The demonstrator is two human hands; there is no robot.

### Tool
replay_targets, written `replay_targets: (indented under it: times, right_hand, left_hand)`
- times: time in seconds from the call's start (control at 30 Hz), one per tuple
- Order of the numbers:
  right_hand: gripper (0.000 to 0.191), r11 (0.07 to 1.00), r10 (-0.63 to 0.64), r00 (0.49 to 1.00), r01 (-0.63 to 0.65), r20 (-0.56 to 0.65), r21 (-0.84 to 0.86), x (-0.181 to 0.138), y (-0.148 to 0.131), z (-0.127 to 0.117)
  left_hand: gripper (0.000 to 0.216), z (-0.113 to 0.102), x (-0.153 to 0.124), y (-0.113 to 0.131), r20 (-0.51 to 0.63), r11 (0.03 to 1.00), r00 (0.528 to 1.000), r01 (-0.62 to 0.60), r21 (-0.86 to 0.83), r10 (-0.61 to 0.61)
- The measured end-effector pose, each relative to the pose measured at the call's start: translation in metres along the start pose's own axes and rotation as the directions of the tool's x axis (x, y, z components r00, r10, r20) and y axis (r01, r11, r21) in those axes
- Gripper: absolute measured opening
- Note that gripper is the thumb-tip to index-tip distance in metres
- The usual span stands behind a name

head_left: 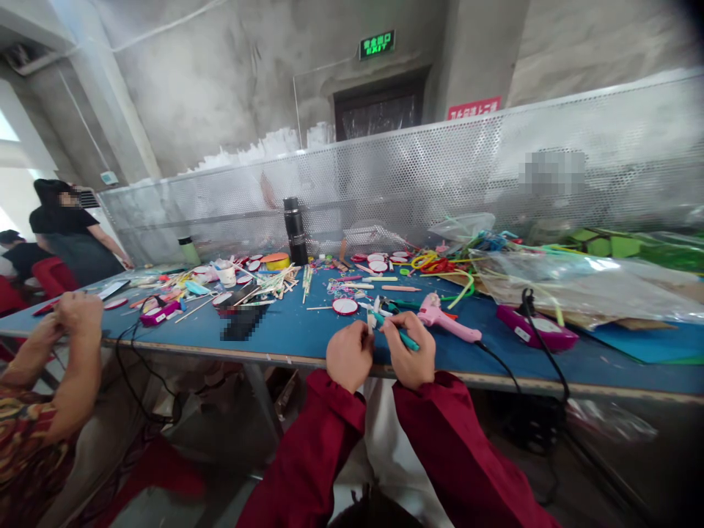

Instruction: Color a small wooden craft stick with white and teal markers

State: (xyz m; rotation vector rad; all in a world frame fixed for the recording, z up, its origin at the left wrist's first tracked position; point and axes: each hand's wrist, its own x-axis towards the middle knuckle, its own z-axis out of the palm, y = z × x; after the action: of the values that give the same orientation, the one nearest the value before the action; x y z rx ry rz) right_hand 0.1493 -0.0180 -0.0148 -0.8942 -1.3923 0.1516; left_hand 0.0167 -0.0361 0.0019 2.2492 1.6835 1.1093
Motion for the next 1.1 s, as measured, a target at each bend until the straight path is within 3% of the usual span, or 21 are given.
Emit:
replay_targets:
  times: [1.1]
  right_hand:
    - [0.014, 1.0, -0.007, 1.0, 0.007, 0.004, -0.014, -0.0002, 0.0003, -0.0001]
  left_hand:
    - [0.015, 0.0016, -0.0004, -0.0012, -0.012, 1.0, 1.0, -0.008, 0.004, 0.008]
